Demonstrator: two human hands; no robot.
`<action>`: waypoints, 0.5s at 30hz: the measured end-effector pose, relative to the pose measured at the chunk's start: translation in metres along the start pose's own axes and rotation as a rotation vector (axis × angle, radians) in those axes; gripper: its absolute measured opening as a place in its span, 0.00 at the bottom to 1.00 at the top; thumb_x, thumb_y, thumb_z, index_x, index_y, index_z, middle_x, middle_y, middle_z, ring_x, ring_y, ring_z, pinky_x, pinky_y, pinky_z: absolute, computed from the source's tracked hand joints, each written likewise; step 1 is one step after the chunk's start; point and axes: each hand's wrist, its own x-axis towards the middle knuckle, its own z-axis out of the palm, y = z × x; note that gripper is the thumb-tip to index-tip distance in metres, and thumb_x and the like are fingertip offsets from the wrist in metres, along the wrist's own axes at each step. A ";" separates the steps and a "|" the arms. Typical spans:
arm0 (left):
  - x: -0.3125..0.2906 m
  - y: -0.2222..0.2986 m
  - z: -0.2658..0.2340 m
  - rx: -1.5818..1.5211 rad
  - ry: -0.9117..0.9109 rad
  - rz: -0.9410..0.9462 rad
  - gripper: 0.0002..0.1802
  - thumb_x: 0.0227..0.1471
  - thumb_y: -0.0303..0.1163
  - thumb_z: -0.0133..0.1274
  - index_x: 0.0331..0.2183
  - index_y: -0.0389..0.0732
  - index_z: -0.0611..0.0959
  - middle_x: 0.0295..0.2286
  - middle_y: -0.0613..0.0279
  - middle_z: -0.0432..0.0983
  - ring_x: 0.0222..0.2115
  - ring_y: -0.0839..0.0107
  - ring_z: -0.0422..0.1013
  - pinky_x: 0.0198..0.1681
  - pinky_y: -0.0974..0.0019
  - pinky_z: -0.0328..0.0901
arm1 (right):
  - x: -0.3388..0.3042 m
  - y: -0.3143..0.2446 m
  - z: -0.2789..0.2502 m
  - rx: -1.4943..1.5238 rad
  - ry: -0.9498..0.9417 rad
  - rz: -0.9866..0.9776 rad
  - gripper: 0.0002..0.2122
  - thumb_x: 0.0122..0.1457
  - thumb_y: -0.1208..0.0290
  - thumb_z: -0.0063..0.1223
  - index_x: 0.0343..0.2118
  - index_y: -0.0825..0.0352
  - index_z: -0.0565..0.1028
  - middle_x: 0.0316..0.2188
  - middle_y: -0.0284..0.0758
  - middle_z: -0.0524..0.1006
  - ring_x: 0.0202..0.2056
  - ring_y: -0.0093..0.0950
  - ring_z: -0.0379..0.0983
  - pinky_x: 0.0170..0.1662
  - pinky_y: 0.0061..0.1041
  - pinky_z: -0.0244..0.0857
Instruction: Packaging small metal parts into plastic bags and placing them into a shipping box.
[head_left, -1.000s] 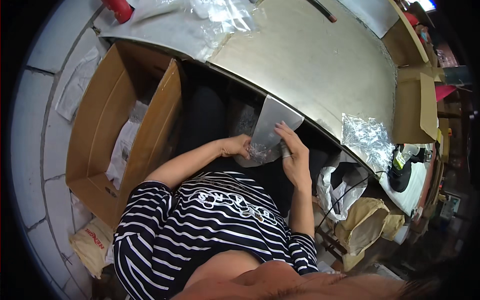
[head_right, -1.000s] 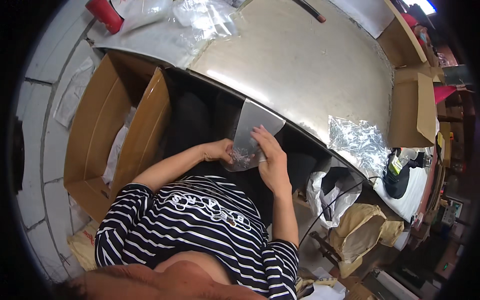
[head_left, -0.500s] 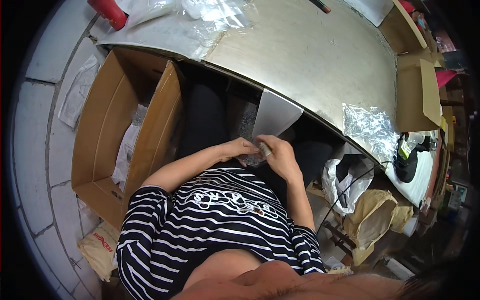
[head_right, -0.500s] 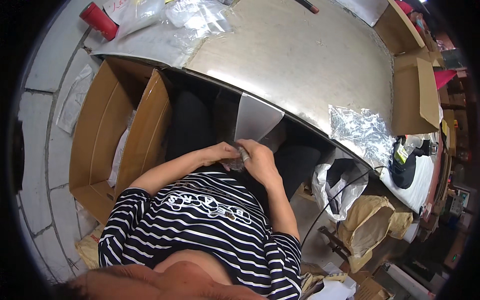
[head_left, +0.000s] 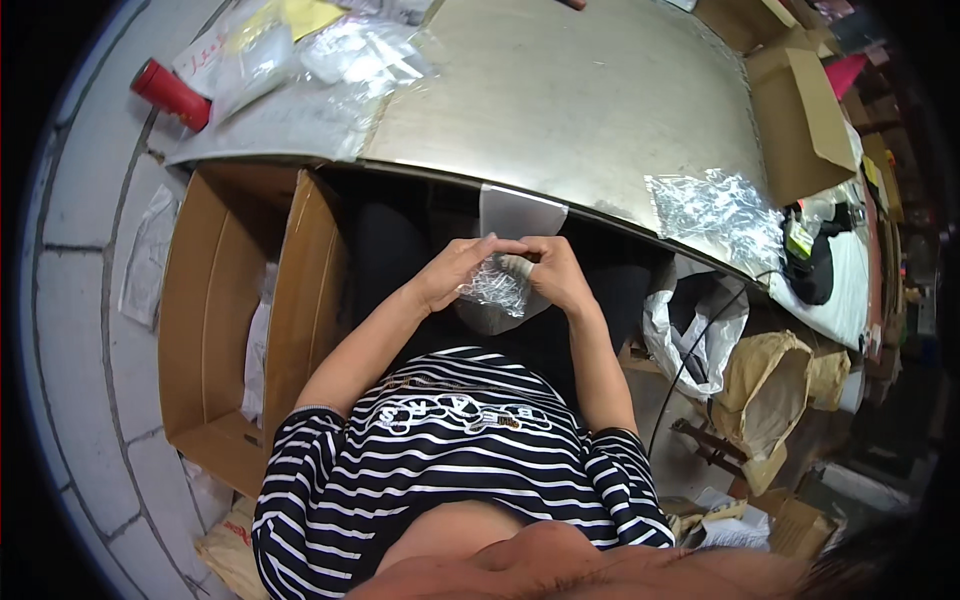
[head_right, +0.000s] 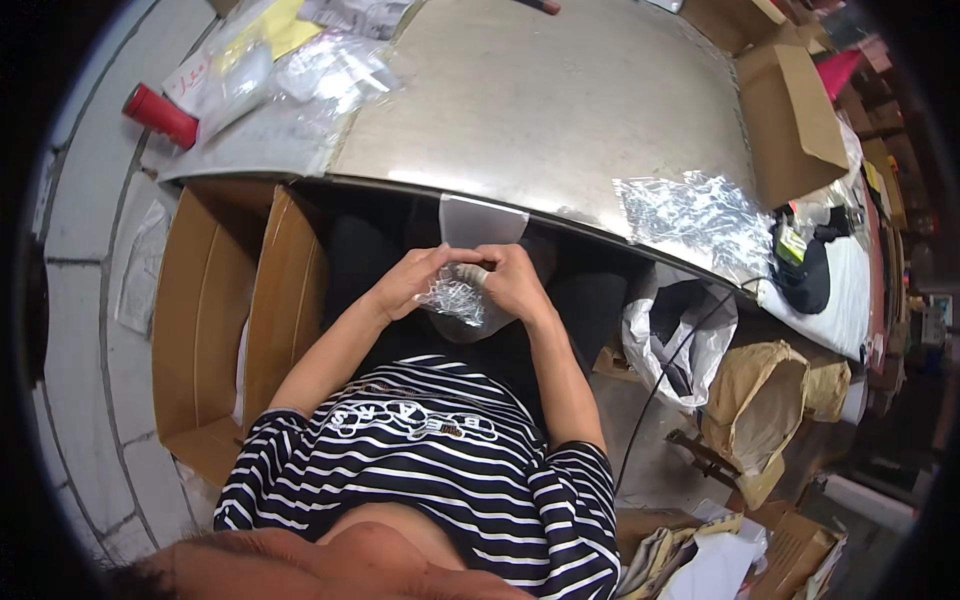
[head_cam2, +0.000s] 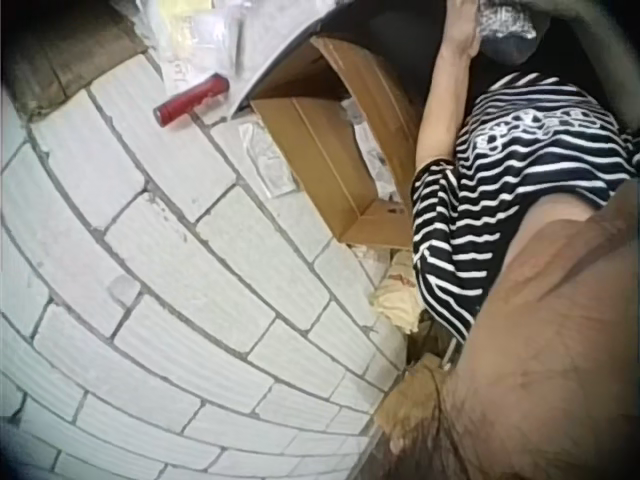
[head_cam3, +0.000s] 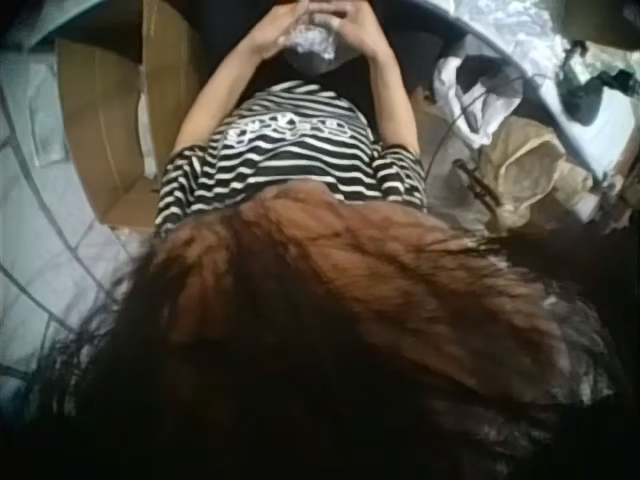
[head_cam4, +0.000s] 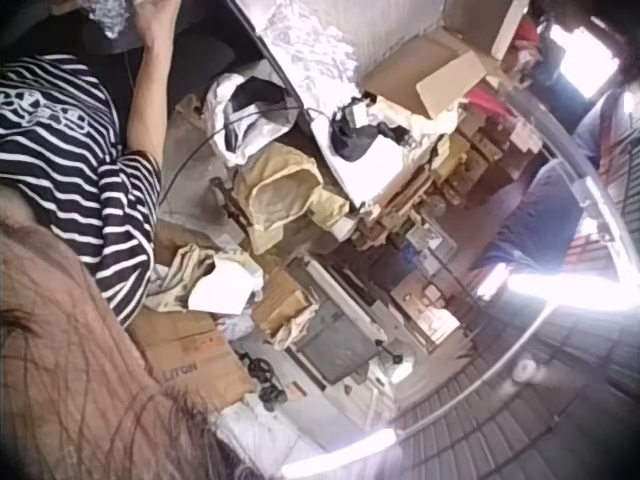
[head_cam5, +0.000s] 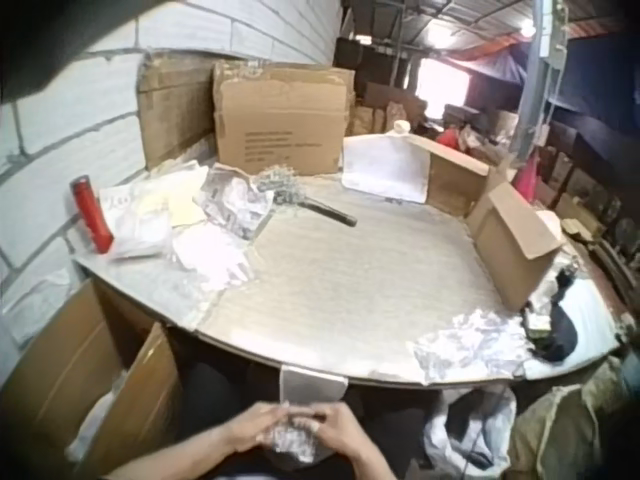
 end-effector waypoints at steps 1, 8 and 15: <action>0.003 -0.002 -0.003 0.007 0.007 0.094 0.33 0.63 0.53 0.38 0.54 0.32 0.71 0.43 0.54 0.76 0.40 0.66 0.76 0.35 0.64 0.76 | 0.002 -0.001 -0.001 -0.073 0.023 -0.040 0.06 0.53 0.75 0.60 0.30 0.73 0.79 0.23 0.31 0.78 0.26 0.17 0.70 0.30 0.20 0.65; -0.007 0.023 -0.017 -0.167 0.040 0.054 0.35 0.63 0.53 0.35 0.57 0.33 0.65 0.43 0.45 0.76 0.40 0.61 0.77 0.38 0.65 0.74 | -0.009 -0.043 -0.082 -0.013 0.328 -0.374 0.05 0.53 0.74 0.60 0.28 0.71 0.78 0.21 0.31 0.77 0.26 0.16 0.70 0.31 0.19 0.64; 0.052 0.036 0.040 0.373 0.047 -0.028 0.16 0.58 0.32 0.50 0.45 0.32 0.77 0.37 0.51 0.78 0.34 0.67 0.78 0.35 0.71 0.72 | -0.006 0.023 -0.164 -0.952 1.043 -0.389 0.06 0.47 0.74 0.61 0.24 0.64 0.72 0.24 0.36 0.71 0.30 0.38 0.71 0.31 0.36 0.65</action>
